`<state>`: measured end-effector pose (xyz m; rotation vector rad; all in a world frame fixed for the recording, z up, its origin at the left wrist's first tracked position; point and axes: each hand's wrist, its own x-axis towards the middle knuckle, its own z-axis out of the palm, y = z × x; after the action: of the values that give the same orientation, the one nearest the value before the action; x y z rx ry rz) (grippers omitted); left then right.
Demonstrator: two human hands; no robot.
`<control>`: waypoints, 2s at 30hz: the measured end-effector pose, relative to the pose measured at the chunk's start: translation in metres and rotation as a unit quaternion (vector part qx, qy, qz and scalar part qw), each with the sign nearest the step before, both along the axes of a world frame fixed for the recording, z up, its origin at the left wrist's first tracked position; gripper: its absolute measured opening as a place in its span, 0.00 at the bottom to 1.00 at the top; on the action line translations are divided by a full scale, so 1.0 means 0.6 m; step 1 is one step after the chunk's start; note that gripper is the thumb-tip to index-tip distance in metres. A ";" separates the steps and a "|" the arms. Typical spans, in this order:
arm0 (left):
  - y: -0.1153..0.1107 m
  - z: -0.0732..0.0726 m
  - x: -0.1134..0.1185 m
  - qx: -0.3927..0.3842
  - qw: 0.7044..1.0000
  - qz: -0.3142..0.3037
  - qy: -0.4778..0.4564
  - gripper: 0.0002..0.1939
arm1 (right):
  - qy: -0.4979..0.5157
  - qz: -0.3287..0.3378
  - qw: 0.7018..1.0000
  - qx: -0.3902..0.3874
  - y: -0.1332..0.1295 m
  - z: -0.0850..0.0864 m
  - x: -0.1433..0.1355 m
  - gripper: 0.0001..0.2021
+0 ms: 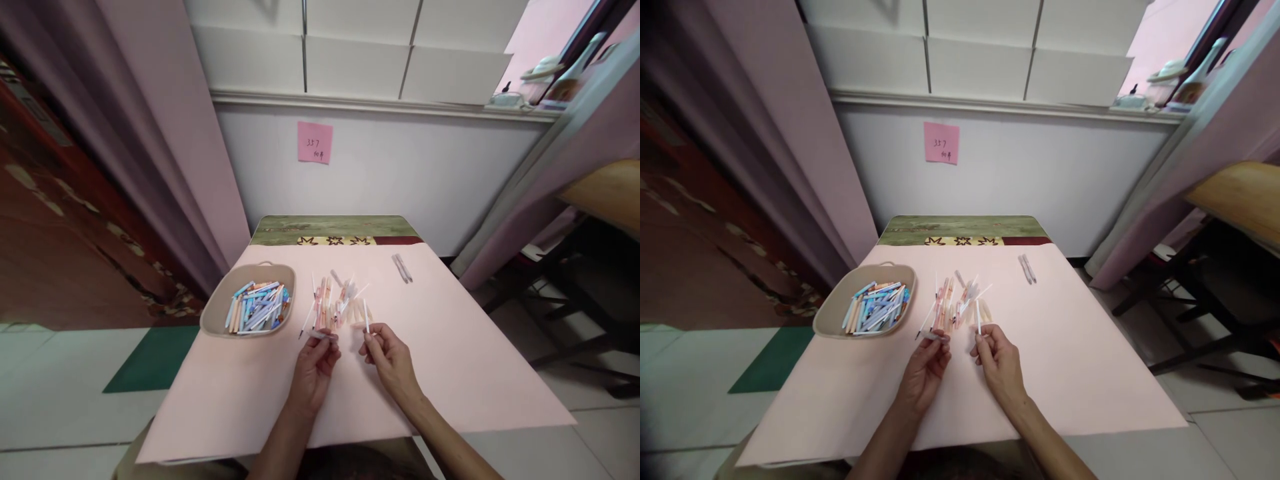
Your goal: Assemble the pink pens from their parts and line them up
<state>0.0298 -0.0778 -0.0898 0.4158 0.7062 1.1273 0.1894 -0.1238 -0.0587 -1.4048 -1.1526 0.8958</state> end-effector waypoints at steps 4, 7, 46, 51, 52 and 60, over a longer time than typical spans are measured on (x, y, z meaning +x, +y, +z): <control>-0.003 0.011 0.001 -0.163 0.967 0.015 -0.195 0.12 | -0.047 -0.004 0.999 -0.002 -0.003 0.001 0.004 0.15; -0.004 0.016 0.007 -0.176 0.963 0.012 -0.204 0.13 | -0.106 -0.024 0.994 0.016 -0.005 0.015 0.012 0.14; -0.043 0.146 0.048 0.045 0.990 0.050 0.126 0.16 | -0.108 -0.042 0.992 0.045 -0.041 0.064 0.056 0.13; -0.046 0.136 0.048 0.076 0.983 0.049 0.162 0.15 | -0.129 -0.048 0.990 0.036 -0.046 0.068 0.059 0.12; -0.046 0.133 0.048 0.080 0.981 0.049 0.170 0.15 | -0.137 -0.049 0.989 0.039 -0.046 0.069 0.059 0.12; -0.046 0.131 0.048 0.064 0.986 0.030 0.151 0.16 | -0.153 -0.044 0.986 0.058 -0.044 0.068 0.053 0.11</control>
<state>0.0588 -0.1053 -0.0113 0.6869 0.9182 1.1833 0.2214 -0.1501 -0.0179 -1.5191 -1.3368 0.5535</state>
